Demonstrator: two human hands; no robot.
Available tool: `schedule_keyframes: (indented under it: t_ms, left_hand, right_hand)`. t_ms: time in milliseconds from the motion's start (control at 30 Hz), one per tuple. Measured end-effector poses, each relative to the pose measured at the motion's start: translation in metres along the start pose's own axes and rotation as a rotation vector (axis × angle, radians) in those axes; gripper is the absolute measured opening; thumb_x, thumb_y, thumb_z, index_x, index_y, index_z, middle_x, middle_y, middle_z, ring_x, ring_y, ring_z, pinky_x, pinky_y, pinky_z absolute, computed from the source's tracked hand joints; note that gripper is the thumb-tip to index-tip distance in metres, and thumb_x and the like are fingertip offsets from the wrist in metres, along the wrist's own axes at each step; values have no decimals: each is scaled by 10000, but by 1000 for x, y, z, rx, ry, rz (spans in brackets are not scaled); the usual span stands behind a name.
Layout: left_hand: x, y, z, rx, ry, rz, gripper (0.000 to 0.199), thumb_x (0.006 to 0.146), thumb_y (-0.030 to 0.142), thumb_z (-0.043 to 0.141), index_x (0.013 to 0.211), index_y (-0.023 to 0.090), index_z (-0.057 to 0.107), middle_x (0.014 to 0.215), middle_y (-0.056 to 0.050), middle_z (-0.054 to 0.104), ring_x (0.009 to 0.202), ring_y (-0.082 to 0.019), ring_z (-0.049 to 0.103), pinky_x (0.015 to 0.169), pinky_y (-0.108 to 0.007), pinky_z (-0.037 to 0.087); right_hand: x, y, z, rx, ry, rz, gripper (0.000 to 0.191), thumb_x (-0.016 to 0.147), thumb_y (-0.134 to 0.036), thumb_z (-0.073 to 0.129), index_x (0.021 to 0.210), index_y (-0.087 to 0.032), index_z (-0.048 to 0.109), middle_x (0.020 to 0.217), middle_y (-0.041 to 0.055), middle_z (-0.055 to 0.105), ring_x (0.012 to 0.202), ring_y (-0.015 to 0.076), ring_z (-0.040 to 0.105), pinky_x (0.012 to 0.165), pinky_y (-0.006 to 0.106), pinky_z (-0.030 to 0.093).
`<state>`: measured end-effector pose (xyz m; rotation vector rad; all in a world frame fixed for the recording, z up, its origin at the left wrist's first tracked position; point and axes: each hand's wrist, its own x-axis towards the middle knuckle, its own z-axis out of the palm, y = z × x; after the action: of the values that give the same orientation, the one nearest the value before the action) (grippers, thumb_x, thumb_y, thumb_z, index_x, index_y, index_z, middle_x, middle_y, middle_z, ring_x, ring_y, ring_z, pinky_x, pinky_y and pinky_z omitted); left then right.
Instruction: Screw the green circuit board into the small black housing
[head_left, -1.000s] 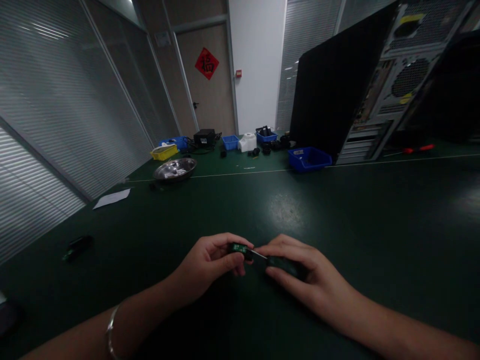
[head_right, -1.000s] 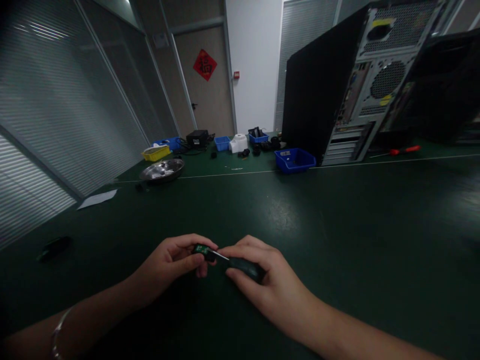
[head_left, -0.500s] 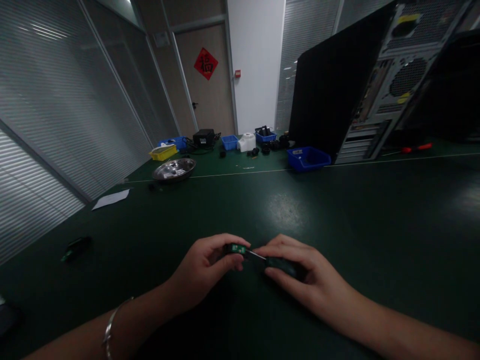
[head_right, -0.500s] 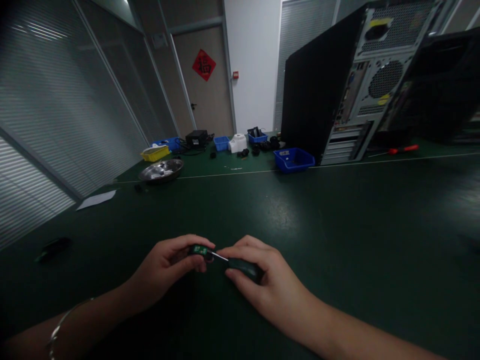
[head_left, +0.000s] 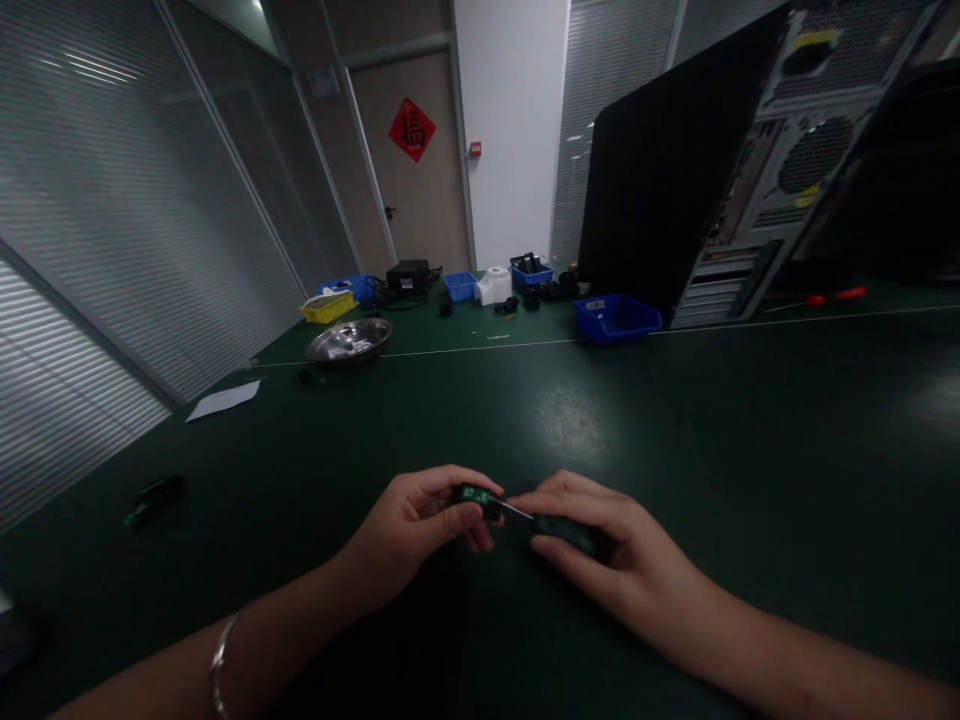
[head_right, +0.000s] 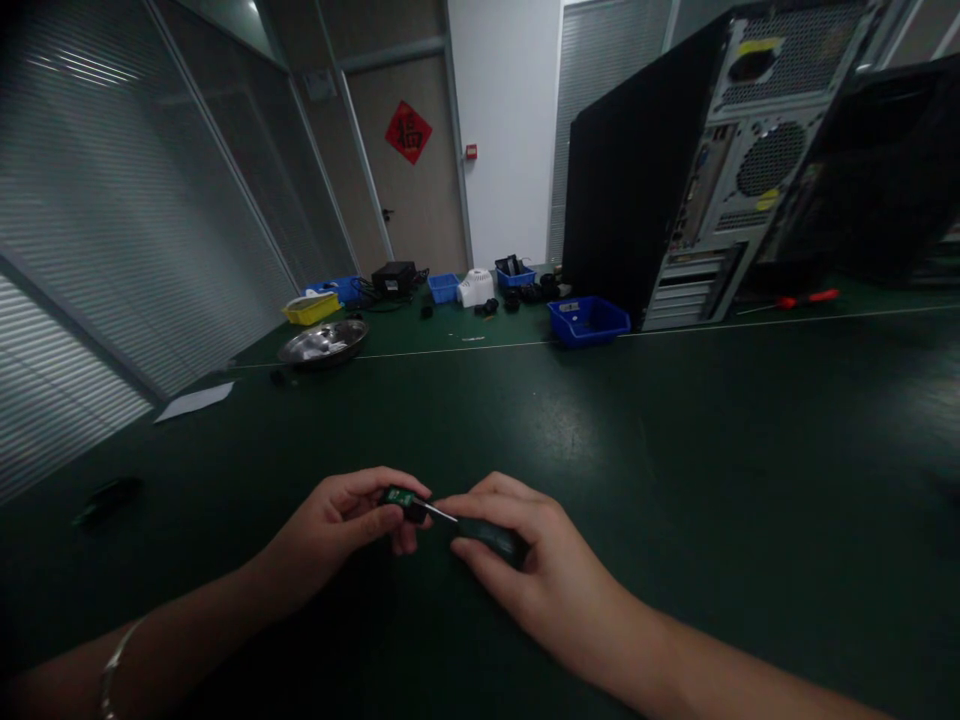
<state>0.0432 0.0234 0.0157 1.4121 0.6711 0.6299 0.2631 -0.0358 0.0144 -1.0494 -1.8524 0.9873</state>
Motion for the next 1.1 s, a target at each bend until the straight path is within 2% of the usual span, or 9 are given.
schedule_keyframes:
  t_ms: [133, 367, 767, 900, 1100]
  left_hand:
    - [0, 1, 2, -16, -27, 21, 206, 890, 263, 591, 1036, 124, 632, 912, -75, 675, 765, -146, 625, 715, -286, 484]
    - [-3, 5, 4, 123, 28, 18, 232, 916, 284, 549, 1061, 126, 637, 841, -60, 667, 781, -153, 607, 741, -292, 468]
    - [1, -2, 1, -132, -51, -32, 191, 915, 242, 551, 1014, 123, 662, 826, -58, 676, 729, -133, 623, 699, -265, 479]
    - [-1, 0, 3, -37, 6, -18, 205, 904, 264, 569, 1028, 124, 653, 820, -57, 679, 741, -142, 621, 714, -278, 481]
    - [-6, 5, 6, 221, 90, 14, 246, 909, 282, 549, 1091, 141, 635, 843, -55, 672, 796, -161, 615, 756, -302, 478]
  right_hand:
    - [-1, 1, 1, -33, -7, -5, 318, 909, -155, 567, 1198, -260, 646, 1013, 45, 639, 937, 171, 603, 825, 314, 489]
    - [-3, 1, 0, -64, -21, -8, 346, 912, -135, 551, 1215, -280, 632, 1012, 34, 629, 927, 161, 598, 799, 296, 493]
    - [-2, 2, 0, -56, -27, -36, 329, 909, -144, 563, 1195, -287, 643, 1017, 30, 630, 937, 155, 598, 814, 288, 495]
    - [-2, 2, 1, -44, -15, -32, 331, 906, -135, 562, 1196, -273, 643, 1007, 36, 636, 935, 163, 600, 822, 301, 489]
    - [-3, 1, 0, -71, -12, -6, 332, 905, -126, 552, 1196, -257, 644, 1007, 44, 631, 922, 168, 600, 807, 306, 493]
